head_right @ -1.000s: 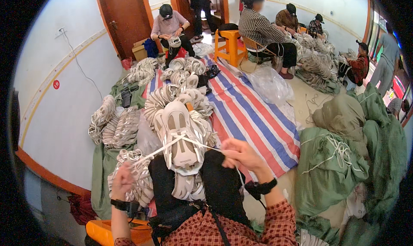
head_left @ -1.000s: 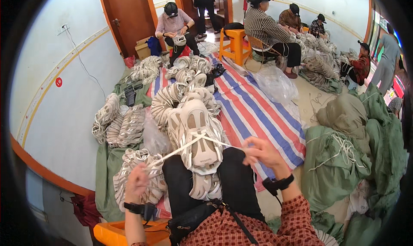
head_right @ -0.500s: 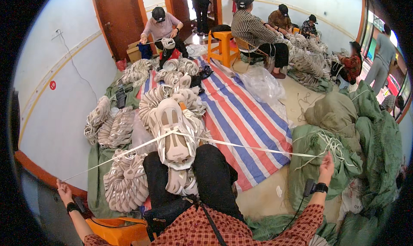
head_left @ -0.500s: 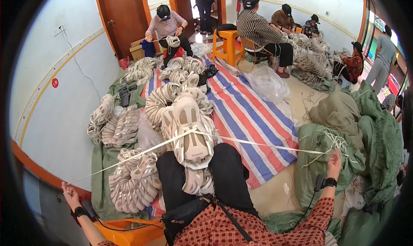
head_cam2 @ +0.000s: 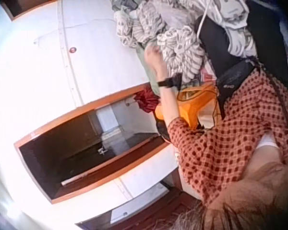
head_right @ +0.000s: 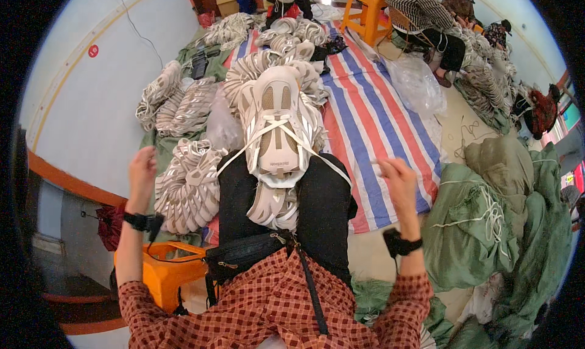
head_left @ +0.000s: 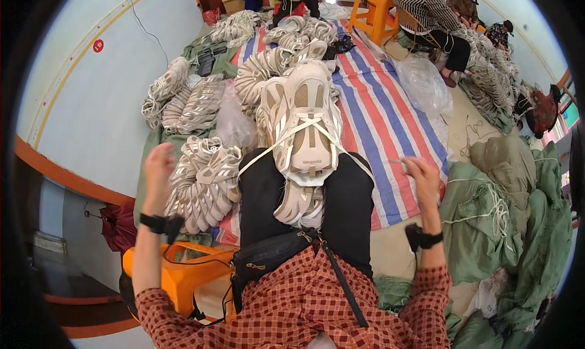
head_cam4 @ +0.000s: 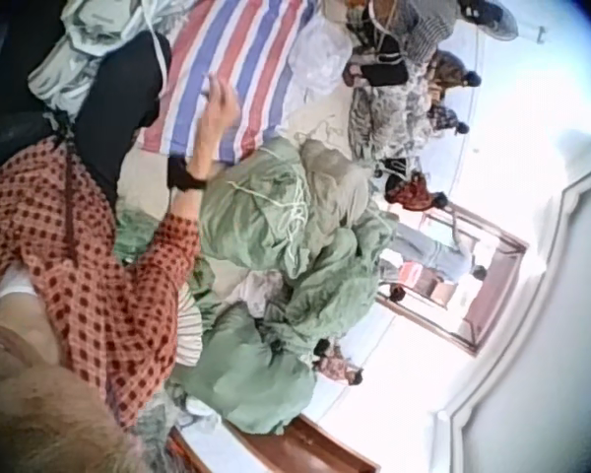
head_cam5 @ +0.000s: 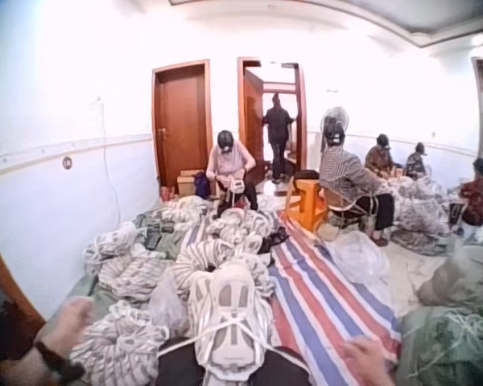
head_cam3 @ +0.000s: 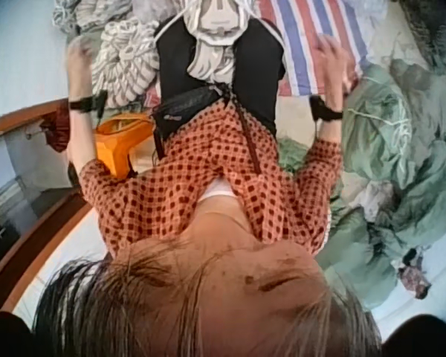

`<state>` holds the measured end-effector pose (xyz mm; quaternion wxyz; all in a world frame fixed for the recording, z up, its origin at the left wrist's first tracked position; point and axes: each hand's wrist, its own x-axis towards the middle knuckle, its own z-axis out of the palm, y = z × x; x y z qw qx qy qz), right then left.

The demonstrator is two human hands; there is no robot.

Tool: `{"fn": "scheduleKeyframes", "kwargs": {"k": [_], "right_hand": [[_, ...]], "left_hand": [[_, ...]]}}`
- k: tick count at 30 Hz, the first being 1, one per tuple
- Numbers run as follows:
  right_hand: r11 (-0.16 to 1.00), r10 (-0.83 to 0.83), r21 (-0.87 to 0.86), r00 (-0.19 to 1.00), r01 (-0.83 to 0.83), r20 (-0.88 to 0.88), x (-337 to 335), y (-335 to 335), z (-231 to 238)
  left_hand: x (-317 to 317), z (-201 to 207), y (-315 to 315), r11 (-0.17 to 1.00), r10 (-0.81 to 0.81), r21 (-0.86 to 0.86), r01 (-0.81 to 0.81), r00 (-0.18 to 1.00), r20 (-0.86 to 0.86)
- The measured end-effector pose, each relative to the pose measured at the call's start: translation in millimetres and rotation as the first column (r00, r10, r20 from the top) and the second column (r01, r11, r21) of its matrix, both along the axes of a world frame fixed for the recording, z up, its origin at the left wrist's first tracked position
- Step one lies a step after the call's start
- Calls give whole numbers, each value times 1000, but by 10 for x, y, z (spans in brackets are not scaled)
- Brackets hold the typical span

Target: Thread shoelaces through the eyelets of a shoe upper.

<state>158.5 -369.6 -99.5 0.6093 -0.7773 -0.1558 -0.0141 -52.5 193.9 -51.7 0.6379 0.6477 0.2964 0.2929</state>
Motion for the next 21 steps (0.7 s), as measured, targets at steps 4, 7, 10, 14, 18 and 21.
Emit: {"fn": "scheduleKeyframes", "kwargs": {"k": [4,7,10,14,18,21], "right_hand": [[961,243,141,970,-240,-8,8,1091,553],[958,271,75,959,-277,81,59,1475,599],[972,223,41,967,-230,120,98,1613,581],[977,215,-29,958,-213,188,153,1653,637],[966,258,-33,959,-256,116,166,1676,704],[966,260,-36,956,-257,133,137,1738,719]], "left_hand": [[526,363,-1262,929,-367,-43,367,930,11],[719,466,-1633,860,-485,-156,486,873,44],[795,378,-1641,819,-549,-149,554,832,77],[833,324,-1661,800,-567,175,574,819,-90],[894,301,-1785,813,-500,355,461,866,23],[914,335,-1862,876,-452,189,444,892,2]]}}
